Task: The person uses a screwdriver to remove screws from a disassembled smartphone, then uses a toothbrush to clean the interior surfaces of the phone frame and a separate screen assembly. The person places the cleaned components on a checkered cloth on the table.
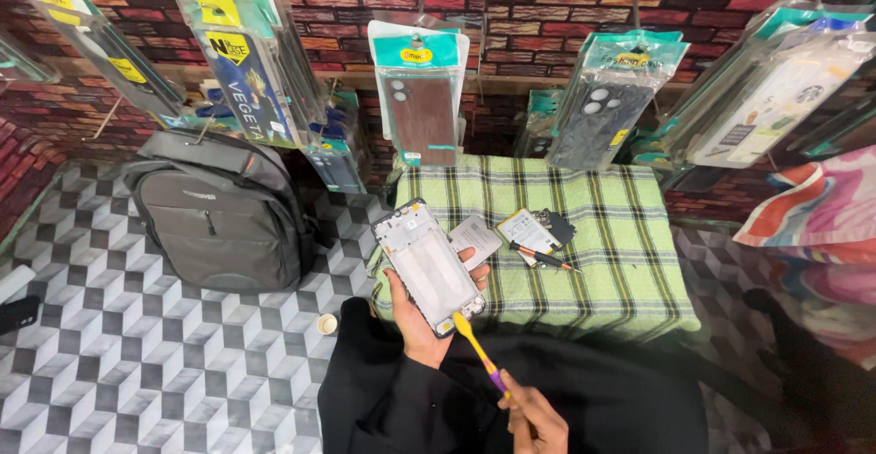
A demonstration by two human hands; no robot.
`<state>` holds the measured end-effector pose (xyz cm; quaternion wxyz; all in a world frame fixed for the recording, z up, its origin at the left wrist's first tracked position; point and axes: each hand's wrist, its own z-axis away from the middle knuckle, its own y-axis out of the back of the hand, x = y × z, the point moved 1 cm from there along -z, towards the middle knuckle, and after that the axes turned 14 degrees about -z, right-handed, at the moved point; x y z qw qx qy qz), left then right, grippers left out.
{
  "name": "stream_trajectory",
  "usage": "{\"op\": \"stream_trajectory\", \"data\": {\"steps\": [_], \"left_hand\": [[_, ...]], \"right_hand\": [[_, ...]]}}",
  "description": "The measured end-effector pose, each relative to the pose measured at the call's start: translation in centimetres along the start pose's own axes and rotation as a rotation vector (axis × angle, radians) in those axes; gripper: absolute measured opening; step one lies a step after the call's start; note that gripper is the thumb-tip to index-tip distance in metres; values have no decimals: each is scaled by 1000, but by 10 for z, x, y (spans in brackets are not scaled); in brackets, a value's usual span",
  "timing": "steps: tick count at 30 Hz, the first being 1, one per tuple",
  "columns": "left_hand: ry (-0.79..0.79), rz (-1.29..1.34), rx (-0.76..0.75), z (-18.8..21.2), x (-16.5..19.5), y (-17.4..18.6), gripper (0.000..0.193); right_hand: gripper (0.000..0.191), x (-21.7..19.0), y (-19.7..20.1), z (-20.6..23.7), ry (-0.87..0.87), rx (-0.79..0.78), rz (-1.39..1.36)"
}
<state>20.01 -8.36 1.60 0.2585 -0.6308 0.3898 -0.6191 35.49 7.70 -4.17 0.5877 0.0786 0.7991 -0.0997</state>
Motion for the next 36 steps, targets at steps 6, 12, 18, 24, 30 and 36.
{"op": "stream_trajectory", "data": {"steps": [6,12,18,24,30,36], "left_hand": [[-36,-44,-25,2,-1,1,98],[-138,-201,3,3,-1,0,99],[-188,-233,-2,6,-1,-1,99],[-196,-268,-18,7,-3,-7,98],[-184,-250,26,7,4,-7,98],[-161,-238,-10,7,0,-4,100]], "right_hand": [[36,4,3,-2,-81,83,-67],[37,8,0,-2,-279,105,-221],[37,6,2,-3,-310,111,-227],[37,8,2,-2,-332,100,-258],[37,8,1,1,-296,8,-260],[38,2,0,-2,-278,37,-268]]}}
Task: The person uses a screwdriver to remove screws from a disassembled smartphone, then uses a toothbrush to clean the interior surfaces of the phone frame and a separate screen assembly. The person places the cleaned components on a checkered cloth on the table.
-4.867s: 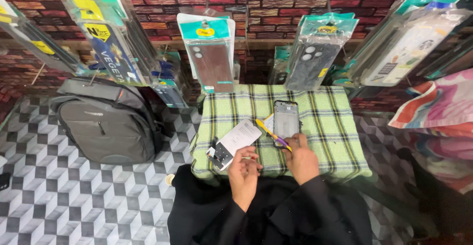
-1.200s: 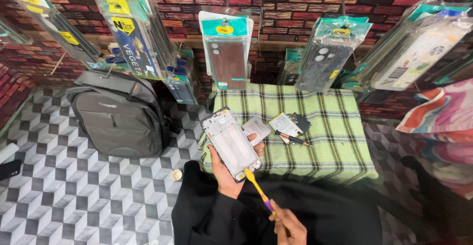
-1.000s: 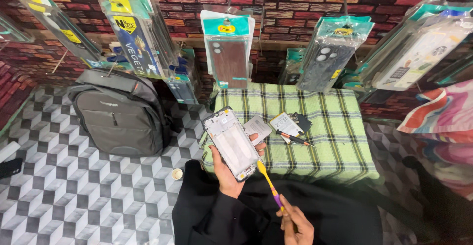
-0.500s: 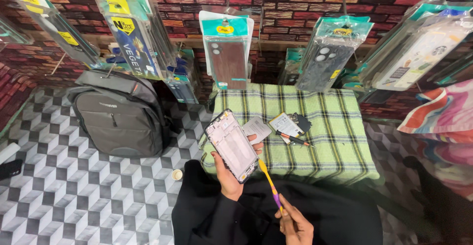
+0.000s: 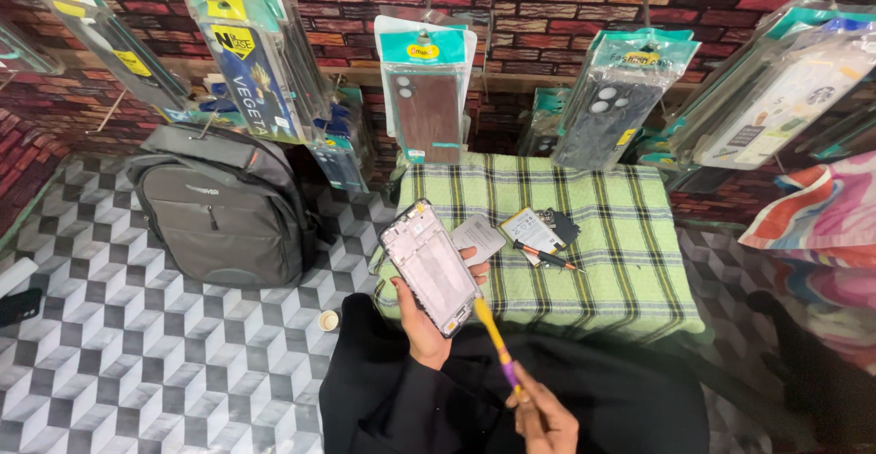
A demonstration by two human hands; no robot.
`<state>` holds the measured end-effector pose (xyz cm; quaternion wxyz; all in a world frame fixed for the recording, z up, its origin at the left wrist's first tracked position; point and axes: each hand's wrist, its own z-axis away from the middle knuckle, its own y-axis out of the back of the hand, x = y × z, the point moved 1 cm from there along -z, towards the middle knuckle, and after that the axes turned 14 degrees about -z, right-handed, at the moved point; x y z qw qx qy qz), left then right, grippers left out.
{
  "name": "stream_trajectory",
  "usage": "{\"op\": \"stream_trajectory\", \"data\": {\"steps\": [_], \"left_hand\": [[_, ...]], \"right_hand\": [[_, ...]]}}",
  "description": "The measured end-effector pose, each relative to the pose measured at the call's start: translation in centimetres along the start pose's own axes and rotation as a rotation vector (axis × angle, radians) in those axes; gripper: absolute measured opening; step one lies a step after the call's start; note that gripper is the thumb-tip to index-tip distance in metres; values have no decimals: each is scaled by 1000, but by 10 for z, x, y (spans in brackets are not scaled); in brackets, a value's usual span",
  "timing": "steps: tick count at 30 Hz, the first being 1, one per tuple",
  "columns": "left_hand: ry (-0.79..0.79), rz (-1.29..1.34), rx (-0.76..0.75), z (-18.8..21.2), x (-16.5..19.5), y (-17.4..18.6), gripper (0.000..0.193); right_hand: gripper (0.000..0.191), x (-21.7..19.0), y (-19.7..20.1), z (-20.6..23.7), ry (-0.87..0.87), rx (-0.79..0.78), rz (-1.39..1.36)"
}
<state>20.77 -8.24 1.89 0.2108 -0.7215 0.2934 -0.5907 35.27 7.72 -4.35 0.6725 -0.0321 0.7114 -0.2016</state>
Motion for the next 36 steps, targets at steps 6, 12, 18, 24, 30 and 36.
{"op": "stream_trajectory", "data": {"steps": [6,12,18,24,30,36], "left_hand": [[30,64,41,-2,1,5,101],[91,165,51,-4,2,3,101],[74,216,6,-3,2,2,99],[100,184,19,-4,2,0,100],[92,172,-2,-1,4,-3,98],[87,171,8,-3,4,-2,100]], "right_hand": [[37,-1,-3,1,52,-74,91],[40,-1,-9,6,283,-158,218],[38,-7,-7,8,363,-41,336],[46,-3,-5,6,484,-176,246],[50,-2,9,4,314,-19,390],[48,-2,6,7,481,-152,334]]}}
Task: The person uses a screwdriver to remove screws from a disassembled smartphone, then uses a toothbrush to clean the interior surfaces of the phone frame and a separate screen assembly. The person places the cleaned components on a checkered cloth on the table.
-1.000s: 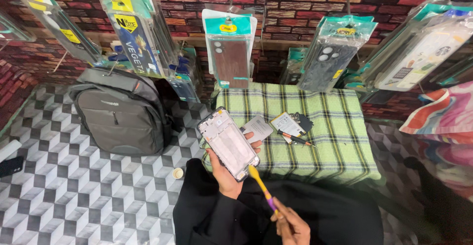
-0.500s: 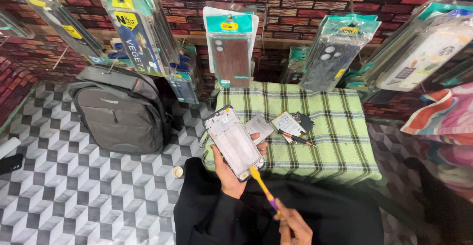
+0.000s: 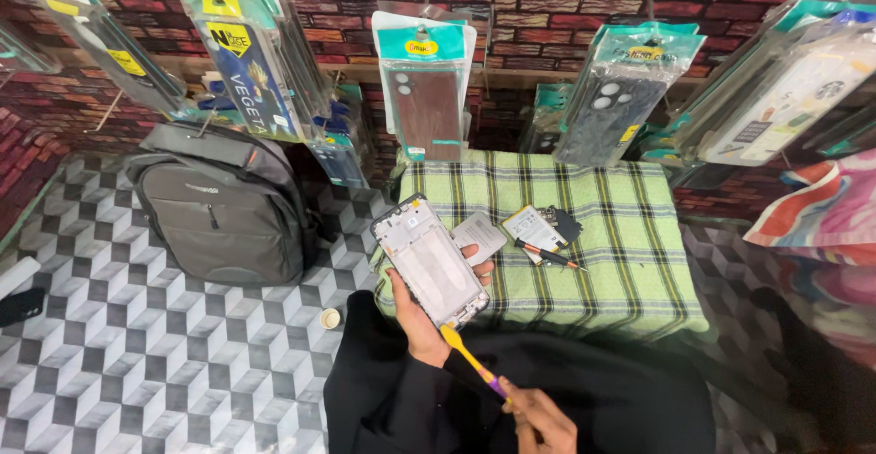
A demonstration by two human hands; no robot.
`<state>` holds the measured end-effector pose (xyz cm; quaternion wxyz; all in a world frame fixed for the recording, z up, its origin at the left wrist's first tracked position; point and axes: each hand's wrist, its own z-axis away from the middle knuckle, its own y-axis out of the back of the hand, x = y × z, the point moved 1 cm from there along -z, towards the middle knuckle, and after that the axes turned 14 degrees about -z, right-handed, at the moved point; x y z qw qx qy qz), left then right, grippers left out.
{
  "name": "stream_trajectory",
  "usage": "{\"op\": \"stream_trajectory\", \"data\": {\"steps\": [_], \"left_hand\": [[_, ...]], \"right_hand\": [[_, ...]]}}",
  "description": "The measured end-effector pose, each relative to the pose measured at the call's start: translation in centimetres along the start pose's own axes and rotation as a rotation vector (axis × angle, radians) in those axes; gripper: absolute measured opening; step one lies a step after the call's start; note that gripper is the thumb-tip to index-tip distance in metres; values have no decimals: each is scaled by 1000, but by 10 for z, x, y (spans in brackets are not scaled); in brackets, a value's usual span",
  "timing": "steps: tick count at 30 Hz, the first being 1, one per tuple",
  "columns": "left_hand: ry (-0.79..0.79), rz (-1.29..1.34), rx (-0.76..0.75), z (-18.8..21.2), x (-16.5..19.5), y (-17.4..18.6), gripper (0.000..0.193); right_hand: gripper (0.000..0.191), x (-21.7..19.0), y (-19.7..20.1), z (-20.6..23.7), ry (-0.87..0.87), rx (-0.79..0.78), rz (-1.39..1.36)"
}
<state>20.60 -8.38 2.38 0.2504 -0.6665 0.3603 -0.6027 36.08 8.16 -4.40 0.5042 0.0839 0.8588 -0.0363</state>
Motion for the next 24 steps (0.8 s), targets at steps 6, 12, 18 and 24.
{"op": "stream_trajectory", "data": {"steps": [6,12,18,24], "left_hand": [[28,23,2,0,-3,2,100],[-5,53,21,-1,-2,7,99],[21,128,63,-2,-3,8,96],[97,208,86,-4,-8,14,92]], "right_hand": [[42,1,1,-2,-119,62,38],[36,-1,-1,-2,-191,88,14],[40,-1,-3,-4,-145,10,-4],[45,0,-3,-4,-140,105,45]]}}
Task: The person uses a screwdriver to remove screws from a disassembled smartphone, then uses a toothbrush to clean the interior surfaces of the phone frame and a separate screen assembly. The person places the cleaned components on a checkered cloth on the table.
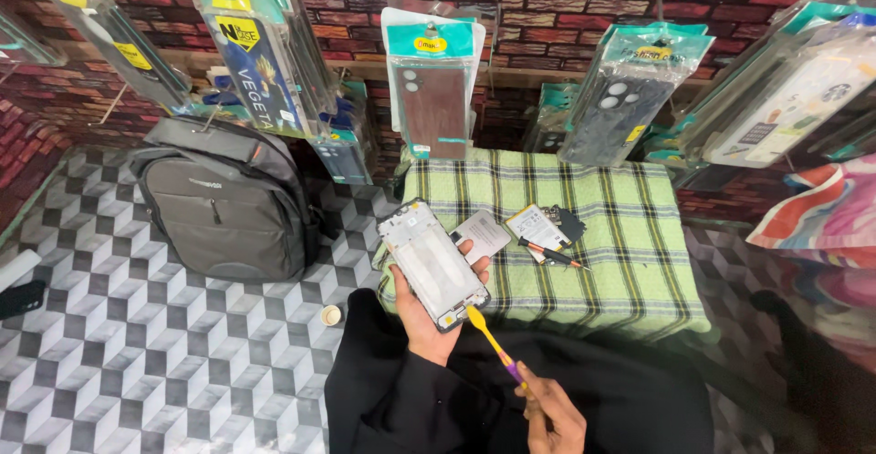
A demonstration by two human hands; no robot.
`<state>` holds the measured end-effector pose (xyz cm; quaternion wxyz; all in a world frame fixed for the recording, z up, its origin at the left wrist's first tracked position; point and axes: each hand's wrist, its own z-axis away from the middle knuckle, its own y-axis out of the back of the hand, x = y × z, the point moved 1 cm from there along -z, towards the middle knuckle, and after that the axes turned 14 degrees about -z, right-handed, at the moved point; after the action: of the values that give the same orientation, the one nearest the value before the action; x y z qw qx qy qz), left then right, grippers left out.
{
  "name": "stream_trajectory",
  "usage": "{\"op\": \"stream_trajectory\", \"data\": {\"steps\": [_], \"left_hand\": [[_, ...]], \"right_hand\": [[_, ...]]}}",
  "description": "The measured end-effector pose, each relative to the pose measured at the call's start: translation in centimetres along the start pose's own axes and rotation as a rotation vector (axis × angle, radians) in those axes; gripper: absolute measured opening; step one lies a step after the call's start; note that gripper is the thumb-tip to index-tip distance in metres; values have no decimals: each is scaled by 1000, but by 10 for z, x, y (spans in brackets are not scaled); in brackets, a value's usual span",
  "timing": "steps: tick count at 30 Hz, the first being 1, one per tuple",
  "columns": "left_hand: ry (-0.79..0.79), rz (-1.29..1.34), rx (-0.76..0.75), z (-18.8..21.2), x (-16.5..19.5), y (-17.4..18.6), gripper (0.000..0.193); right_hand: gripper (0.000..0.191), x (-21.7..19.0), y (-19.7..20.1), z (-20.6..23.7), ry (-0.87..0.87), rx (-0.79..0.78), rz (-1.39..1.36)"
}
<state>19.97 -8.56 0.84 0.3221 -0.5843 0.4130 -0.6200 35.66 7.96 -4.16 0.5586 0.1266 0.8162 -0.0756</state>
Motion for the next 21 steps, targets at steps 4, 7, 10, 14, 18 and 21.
{"op": "stream_trajectory", "data": {"steps": [4,7,10,14,18,21], "left_hand": [[71,89,10,-5,-4,4,92],[89,0,88,-4,-3,7,92],[117,47,33,0,-5,7,90],[144,72,-31,-1,-5,5,90],[122,8,-30,-3,-4,3,89],[74,-113,-6,-3,-1,0,92]], "right_hand": [[44,-3,-5,0,151,-54,-12],[42,-6,-4,-3,267,-47,37],[42,-9,3,-5,191,-27,106],[39,-10,5,-5,286,-88,102],[43,-5,10,-8,215,-13,88],[41,-4,7,-6,227,-72,13]]}}
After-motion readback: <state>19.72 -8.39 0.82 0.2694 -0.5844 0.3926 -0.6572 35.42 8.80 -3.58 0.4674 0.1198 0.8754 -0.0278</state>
